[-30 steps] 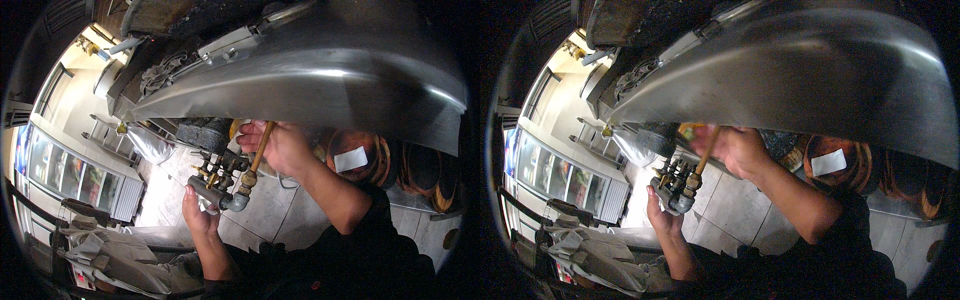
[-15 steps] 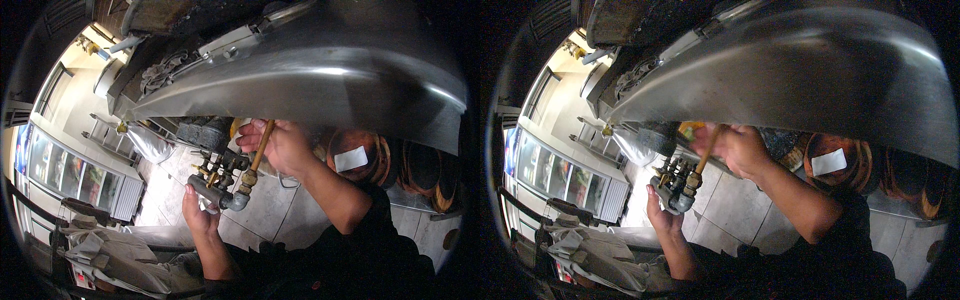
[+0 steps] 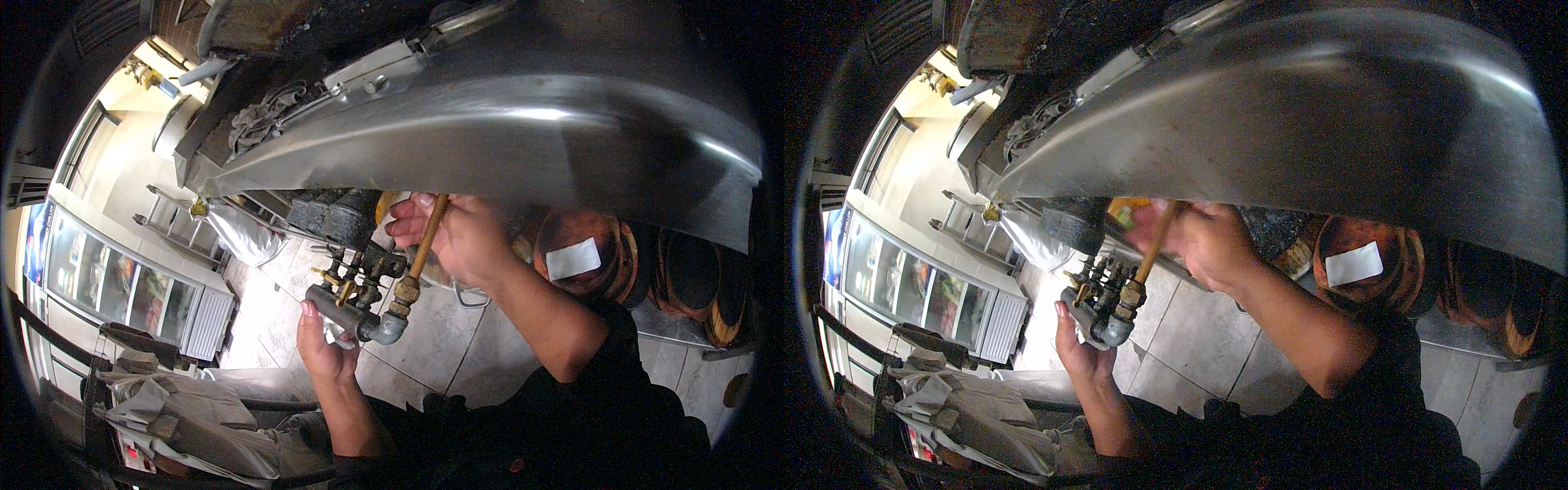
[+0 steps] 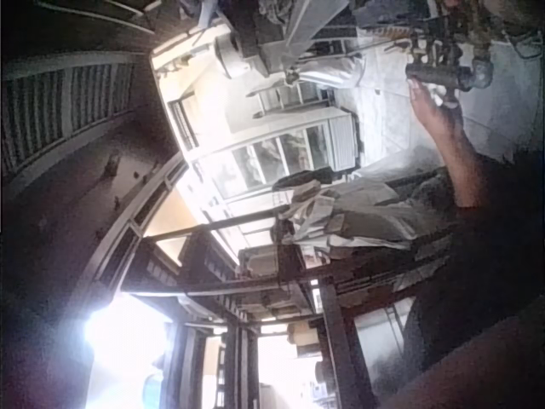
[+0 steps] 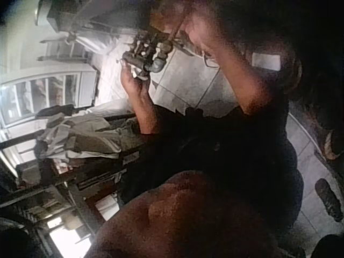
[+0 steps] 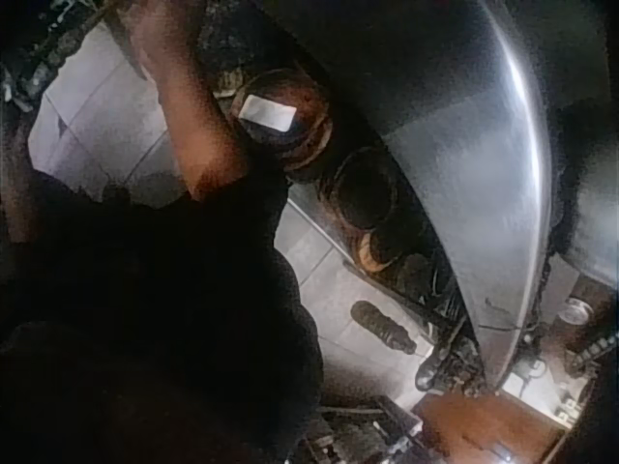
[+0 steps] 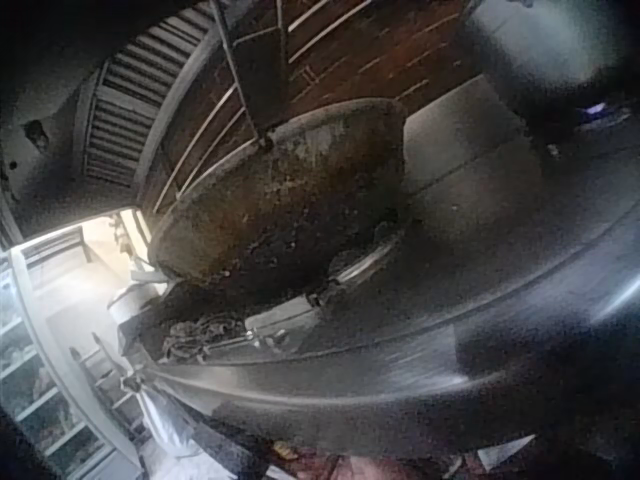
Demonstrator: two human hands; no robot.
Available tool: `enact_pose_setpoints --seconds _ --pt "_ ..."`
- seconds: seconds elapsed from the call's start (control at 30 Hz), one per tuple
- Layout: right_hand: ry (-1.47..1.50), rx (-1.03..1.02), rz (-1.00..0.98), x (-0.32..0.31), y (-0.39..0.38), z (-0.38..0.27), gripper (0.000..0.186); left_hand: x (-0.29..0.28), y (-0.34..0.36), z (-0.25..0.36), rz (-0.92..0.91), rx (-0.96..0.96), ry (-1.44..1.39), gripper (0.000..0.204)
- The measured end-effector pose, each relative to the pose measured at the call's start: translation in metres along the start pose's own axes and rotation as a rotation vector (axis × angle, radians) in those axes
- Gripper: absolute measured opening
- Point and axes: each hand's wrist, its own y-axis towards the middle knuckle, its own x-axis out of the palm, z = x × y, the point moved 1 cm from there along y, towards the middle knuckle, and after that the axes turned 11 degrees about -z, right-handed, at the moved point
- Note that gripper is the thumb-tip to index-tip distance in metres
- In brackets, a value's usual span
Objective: The person is crouched under a commercial kitchen appliance, using a screwdriver to adjust a brass valve on a gas pipe. They repeatedly wipe the valve and surrounding area with a white cloth while making adjustments.
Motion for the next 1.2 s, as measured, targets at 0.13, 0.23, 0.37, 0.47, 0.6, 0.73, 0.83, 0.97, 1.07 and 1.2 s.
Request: enact_pose_setpoints --seconds 0.13,0.23,0.37,0.47,0.6,0.73,0.83,0.97,1.07,1.2 --pt "-0.005 -0.002 -0.019 -0.003 0.001 0.001 0.020 0.004 0.000 0.000 0.039 0.008 0.003 0.034" --pt "-0.014 0.010 -0.009 -0.001 0.001 0.000 0.020 0.007 0.000 0.000 0.025 0.012 0.006 0.034" --pt "-0.035 0.001 0.011 0.005 -0.001 -0.004 0.021 0.000 0.000 0.000 -0.010 0.000 -0.012 0.034" --pt "-0.061 0.013 0.027 0.009 -0.002 -0.007 0.021 0.000 0.000 0.000 -0.006 0.002 -0.011 0.035" --pt "-0.073 -0.003 0.004 0.008 -0.002 -0.007 0.021 0.003 0.000 0.000 -0.010 0.009 -0.001 0.035" --pt "-0.090 0.001 0.002 0.010 -0.004 -0.010 0.021 0.002 0.000 0.001 -0.004 0.002 -0.016 0.035" --pt "-0.107 -0.014 0.001 0.009 -0.004 -0.010 0.021 0.004 0.001 0.001 -0.011 -0.001 -0.016 0.035" --pt "-0.129 -0.040 -0.023 0.011 -0.004 -0.009 0.021 0.003 0.000 0.001 0.020 0.012 -0.011 0.035" --pt "-0.141 -0.029 -0.009 0.009 -0.003 -0.010 0.022 0.004 0.001 0.000 0.026 0.010 -0.011 0.034" --pt "-0.168 -0.051 0.007 0.009 -0.003 -0.009 0.023 -0.001 0.001 0.000 -0.008 0.002 -0.007 0.033"
